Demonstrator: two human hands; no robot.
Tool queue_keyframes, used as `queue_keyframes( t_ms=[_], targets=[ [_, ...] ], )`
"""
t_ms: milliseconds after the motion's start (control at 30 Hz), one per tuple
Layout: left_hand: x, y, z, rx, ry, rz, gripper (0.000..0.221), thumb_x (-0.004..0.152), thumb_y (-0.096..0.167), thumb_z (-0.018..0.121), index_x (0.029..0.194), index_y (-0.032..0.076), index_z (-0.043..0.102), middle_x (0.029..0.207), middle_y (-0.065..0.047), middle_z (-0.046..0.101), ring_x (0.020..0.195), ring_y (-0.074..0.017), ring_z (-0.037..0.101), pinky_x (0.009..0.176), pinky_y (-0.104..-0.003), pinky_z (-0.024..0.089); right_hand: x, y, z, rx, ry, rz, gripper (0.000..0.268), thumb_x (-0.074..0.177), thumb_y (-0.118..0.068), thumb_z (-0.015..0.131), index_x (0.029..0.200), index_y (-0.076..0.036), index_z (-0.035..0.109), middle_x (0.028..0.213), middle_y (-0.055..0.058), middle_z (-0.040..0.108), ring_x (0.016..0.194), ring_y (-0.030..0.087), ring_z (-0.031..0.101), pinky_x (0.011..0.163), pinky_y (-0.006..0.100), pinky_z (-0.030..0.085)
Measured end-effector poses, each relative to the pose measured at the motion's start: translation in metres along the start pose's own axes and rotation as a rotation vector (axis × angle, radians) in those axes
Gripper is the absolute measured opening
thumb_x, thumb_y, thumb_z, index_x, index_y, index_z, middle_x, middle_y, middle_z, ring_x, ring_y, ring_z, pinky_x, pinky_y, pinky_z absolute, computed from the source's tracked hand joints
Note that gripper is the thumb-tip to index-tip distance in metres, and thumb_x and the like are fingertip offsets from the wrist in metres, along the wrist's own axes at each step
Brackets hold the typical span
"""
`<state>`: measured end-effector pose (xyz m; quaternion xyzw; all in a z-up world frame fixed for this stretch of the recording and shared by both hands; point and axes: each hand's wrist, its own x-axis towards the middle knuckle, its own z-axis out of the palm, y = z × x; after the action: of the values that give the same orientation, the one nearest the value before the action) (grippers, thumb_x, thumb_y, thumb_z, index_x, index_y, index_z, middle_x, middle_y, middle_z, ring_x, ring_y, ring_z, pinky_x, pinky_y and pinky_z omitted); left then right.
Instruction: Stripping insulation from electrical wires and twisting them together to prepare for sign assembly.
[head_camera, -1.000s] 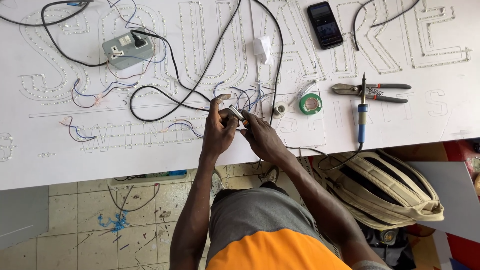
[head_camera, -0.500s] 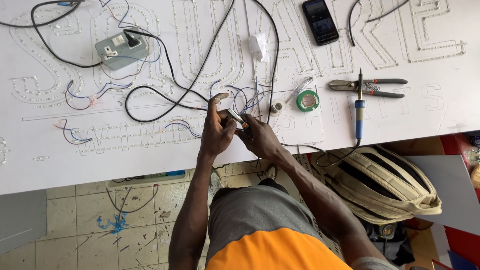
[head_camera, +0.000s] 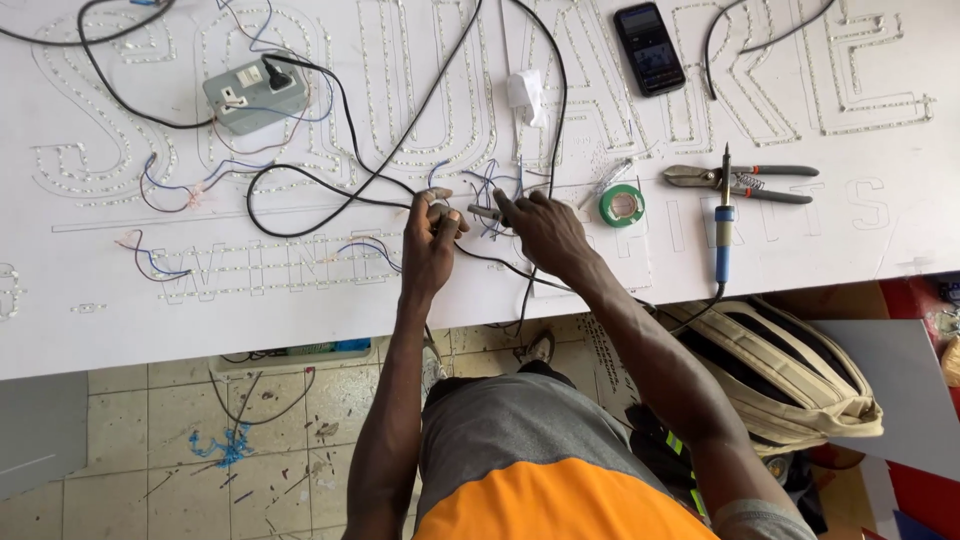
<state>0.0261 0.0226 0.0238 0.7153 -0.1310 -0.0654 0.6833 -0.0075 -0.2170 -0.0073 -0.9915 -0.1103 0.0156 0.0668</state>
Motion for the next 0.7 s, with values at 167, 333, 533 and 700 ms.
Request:
queue_keyframes(
  t_ms=[167, 333, 533, 700],
  targets=[
    [0.011, -0.007, 0.005, -0.043, -0.090, -0.027, 0.034, 0.111, 0.014, 0.058, 0.144, 0.003, 0.061, 0.091, -0.010, 0.078, 0.096, -0.0216, 0.077, 0.093, -0.040, 0.059, -0.003, -0.012, -0.014, -0.023, -0.138, 0.033, 0.091, 0.090, 0.005, 0.080, 0.173, -0.018, 0.050, 0.151, 0.022, 0.071, 0.144, 0.044, 0.066, 0.087, 0.065, 0.066],
    [0.026, 0.005, 0.016, -0.187, -0.252, -0.133, 0.040, 0.108, 0.004, 0.061, 0.148, 0.002, 0.063, 0.091, -0.010, 0.078, 0.098, -0.0224, 0.077, 0.101, -0.043, 0.059, -0.007, -0.013, 0.006, -0.065, -0.158, 0.000, 0.069, 0.093, 0.000, 0.079, 0.158, -0.019, 0.065, 0.137, 0.017, 0.077, 0.143, 0.040, 0.066, 0.091, 0.065, 0.063],
    [0.046, -0.054, 0.022, -0.016, -0.175, -0.066, 0.022, 0.110, 0.004, 0.063, 0.129, 0.004, 0.074, 0.087, -0.010, 0.082, 0.098, -0.0203, 0.081, 0.099, -0.039, 0.058, -0.023, -0.013, -0.010, -0.144, -0.105, -0.046, 0.056, 0.092, -0.005, 0.083, 0.146, -0.018, 0.074, 0.123, 0.013, 0.083, 0.138, 0.036, 0.071, 0.095, 0.057, 0.062],
    [0.033, -0.023, 0.009, 0.262, -0.237, -0.031, 0.031, 0.112, 0.013, 0.061, 0.142, 0.014, 0.067, 0.093, -0.005, 0.086, 0.095, -0.0249, 0.081, 0.092, -0.042, 0.058, -0.048, -0.009, -0.052, 0.063, -0.125, -0.044, 0.048, 0.102, -0.011, 0.079, 0.150, -0.016, 0.073, 0.118, 0.014, 0.087, 0.134, 0.036, 0.075, 0.110, 0.054, 0.057]
  ],
)
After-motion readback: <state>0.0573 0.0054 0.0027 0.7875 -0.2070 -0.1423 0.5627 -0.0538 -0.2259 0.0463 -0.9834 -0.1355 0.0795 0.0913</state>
